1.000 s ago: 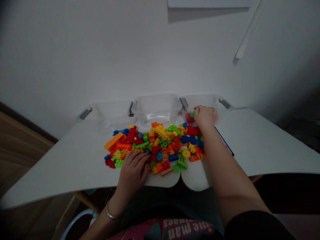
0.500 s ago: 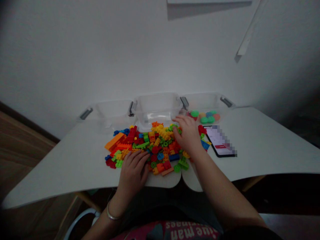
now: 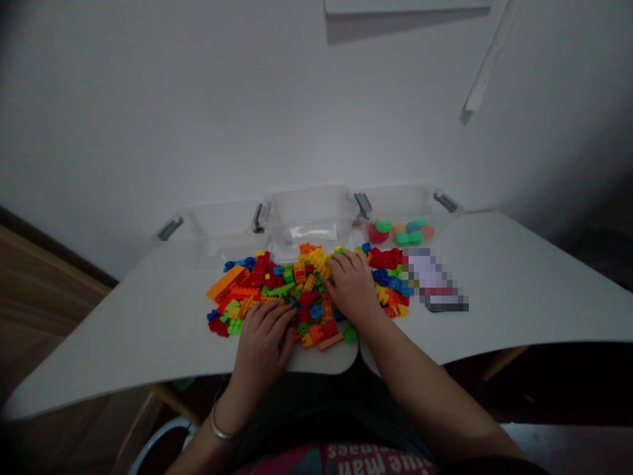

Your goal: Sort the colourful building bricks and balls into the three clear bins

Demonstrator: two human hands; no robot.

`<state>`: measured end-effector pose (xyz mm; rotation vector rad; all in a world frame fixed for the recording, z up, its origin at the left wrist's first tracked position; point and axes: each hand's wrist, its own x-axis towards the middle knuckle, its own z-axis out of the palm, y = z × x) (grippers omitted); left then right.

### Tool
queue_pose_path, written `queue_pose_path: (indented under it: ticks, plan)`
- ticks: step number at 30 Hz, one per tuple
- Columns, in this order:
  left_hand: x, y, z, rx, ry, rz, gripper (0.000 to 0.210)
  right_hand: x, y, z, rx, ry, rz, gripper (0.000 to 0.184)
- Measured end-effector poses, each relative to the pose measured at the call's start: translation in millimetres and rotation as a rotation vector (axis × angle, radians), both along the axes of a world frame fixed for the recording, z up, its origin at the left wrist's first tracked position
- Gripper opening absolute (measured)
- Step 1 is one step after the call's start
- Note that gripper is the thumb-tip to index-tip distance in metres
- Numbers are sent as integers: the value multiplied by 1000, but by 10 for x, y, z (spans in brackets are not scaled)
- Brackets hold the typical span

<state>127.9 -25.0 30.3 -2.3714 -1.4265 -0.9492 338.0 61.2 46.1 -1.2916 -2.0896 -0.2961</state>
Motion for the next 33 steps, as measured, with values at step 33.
queue_pose_path:
  ticks: [33]
  plan:
    - [-33, 40, -29, 18, -7, -12, 33, 122, 37, 79, -89, 791, 71, 12]
